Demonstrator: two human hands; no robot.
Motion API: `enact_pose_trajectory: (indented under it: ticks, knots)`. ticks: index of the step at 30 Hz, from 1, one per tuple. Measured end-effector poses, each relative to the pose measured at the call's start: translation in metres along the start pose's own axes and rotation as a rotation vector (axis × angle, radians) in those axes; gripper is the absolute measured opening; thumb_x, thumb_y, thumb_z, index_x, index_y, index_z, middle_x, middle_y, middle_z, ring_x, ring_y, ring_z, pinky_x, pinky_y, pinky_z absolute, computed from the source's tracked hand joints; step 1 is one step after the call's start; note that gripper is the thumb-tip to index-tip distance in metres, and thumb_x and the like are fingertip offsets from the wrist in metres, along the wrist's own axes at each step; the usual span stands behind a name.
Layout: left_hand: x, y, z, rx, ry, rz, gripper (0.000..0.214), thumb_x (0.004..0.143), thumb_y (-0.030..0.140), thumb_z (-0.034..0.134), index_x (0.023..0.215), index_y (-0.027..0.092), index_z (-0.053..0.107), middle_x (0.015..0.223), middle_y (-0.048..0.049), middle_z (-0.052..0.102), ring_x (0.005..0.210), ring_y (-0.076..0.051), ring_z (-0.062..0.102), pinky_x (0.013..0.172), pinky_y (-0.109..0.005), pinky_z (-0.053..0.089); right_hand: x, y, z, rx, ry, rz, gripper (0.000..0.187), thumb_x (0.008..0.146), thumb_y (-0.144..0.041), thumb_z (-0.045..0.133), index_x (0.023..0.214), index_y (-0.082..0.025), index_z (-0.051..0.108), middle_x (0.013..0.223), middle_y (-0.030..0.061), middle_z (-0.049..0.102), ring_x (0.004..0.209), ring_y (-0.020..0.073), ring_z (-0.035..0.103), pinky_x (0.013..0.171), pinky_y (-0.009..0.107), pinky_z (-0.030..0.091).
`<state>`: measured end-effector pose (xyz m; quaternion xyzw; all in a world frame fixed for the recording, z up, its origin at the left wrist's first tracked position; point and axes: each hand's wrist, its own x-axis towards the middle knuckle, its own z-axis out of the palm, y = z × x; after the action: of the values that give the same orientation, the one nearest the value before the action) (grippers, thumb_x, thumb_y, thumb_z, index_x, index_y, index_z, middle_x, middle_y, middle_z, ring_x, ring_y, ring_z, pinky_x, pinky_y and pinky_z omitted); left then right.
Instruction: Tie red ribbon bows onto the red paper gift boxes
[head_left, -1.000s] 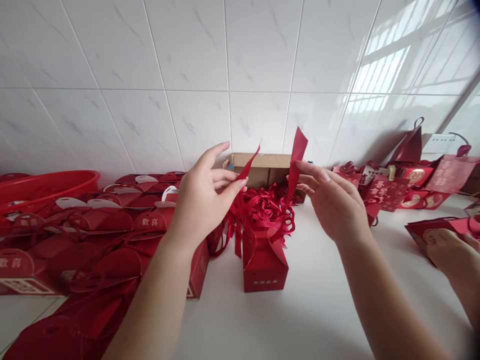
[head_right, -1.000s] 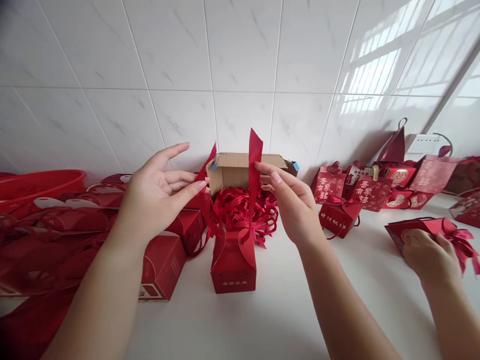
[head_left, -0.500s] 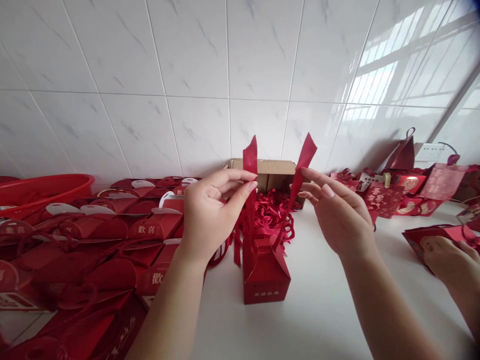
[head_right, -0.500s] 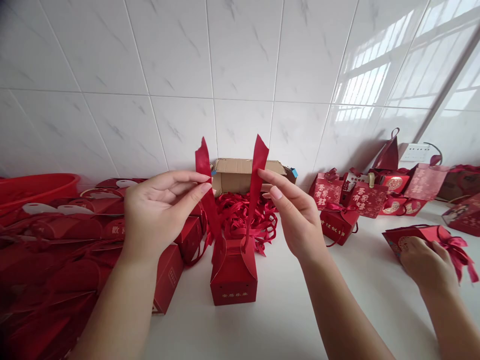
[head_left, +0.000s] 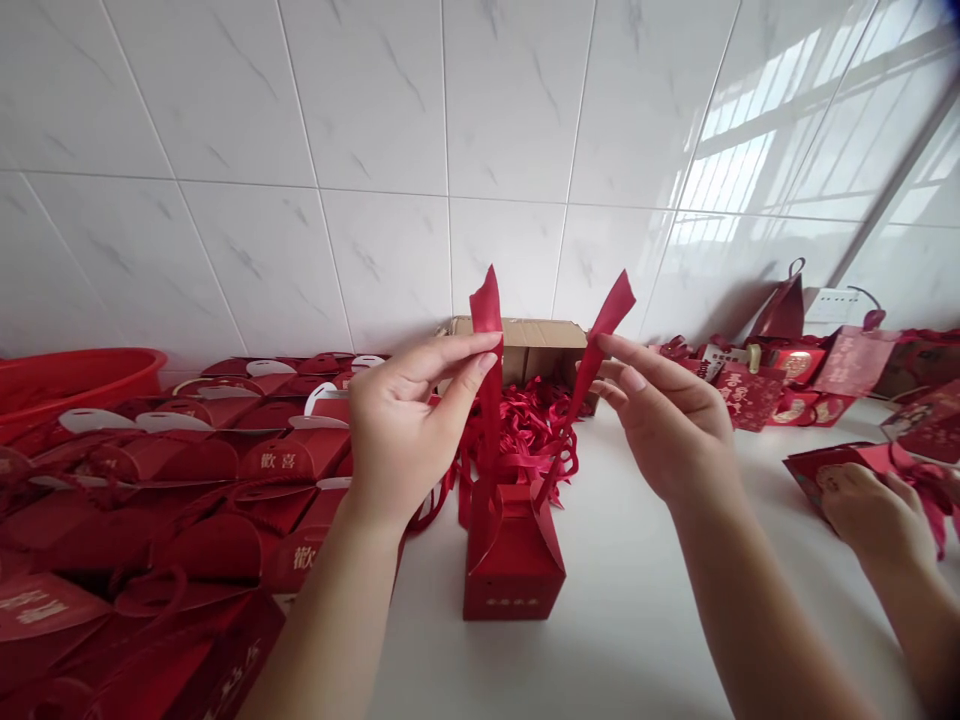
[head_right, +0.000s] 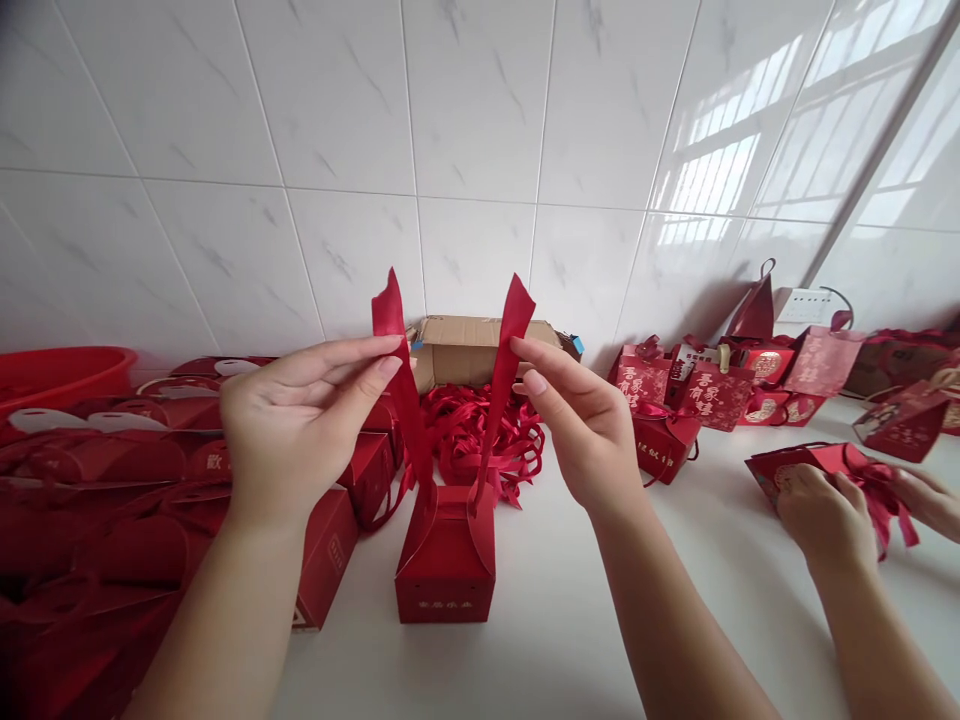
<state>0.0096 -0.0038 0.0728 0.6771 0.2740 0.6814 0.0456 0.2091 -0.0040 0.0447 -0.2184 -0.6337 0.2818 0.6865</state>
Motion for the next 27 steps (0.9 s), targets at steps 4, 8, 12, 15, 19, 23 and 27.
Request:
enact_pose_trajectory:
  ticks: [4,8,12,15,19,23,27]
  knots:
    - [0.000,0.004,0.001,-0.112,-0.040,-0.105,0.055,0.077,0.017,0.070,0.128,0.026,0.051,0.087,-0.0003,0.075,0.079,-0.016,0.071,0.077,-0.028,0.060,-0.002,0.003,0.003,-0.085,0.102,-0.038,0.021,0.085,-0.028,0.063,0.106,-0.027,0.069,0.106,0.0029,0.068,0.093,0.0180,0.066,0.078,0.033,0.059]
    - [0.001,0.013,-0.001,-0.192,-0.176,-0.246,0.026,0.079,0.023,0.068,0.104,0.022,0.060,0.083,-0.0014,0.073,0.075,-0.017,0.071,0.067,-0.027,0.059,-0.004,0.001,0.008,-0.239,0.210,-0.113,0.013,0.080,-0.024,0.069,0.093,-0.023,0.070,0.088,0.0022,0.070,0.077,0.0153,0.067,0.069,0.028,0.059]
    - [0.000,0.020,-0.004,-0.157,-0.399,-0.282,0.005,0.081,0.024,0.064,0.077,0.020,0.064,0.070,0.0001,0.067,0.062,-0.013,0.065,0.054,-0.022,0.055,-0.006,-0.004,0.016,-0.269,0.144,-0.050,0.020,0.078,-0.022,0.069,0.098,-0.022,0.065,0.081,0.0016,0.069,0.070,0.0141,0.067,0.060,0.025,0.058]
    - [-0.002,0.021,-0.004,-0.136,-0.484,-0.317,0.005,0.082,0.025,0.062,0.080,0.021,0.061,0.065,0.0013,0.064,0.056,-0.012,0.062,0.050,-0.022,0.051,-0.009,-0.004,0.022,-0.198,0.002,0.054,0.032,0.079,-0.021,0.068,0.110,-0.021,0.062,0.078,0.0014,0.069,0.068,0.0145,0.067,0.060,0.026,0.058]
    - [-0.004,0.015,-0.002,-0.143,-0.457,-0.370,0.019,0.080,0.026,0.064,0.090,0.024,0.048,0.061,0.0053,0.062,0.052,-0.011,0.060,0.047,-0.021,0.046,-0.014,-0.005,0.028,-0.073,-0.152,0.105,0.017,0.084,-0.022,0.063,0.100,-0.020,0.069,0.077,0.0021,0.070,0.068,0.0148,0.066,0.058,0.026,0.057]
    - [-0.006,0.011,0.000,-0.150,-0.461,-0.379,0.027,0.080,0.028,0.065,0.098,0.026,0.045,0.066,0.0041,0.064,0.056,-0.014,0.064,0.049,-0.023,0.049,-0.017,-0.006,0.031,0.001,-0.231,0.117,0.014,0.085,-0.024,0.062,0.098,-0.024,0.069,0.079,0.0009,0.070,0.069,0.0150,0.066,0.060,0.027,0.056]
    - [-0.005,0.011,-0.002,-0.178,-0.505,-0.402,0.033,0.080,0.025,0.064,0.107,0.027,0.045,0.077,0.0012,0.066,0.068,-0.015,0.066,0.055,-0.022,0.052,-0.015,-0.001,0.030,-0.014,-0.194,0.108,0.014,0.087,-0.029,0.061,0.098,-0.027,0.069,0.088,0.0008,0.071,0.077,0.0160,0.067,0.069,0.030,0.057]
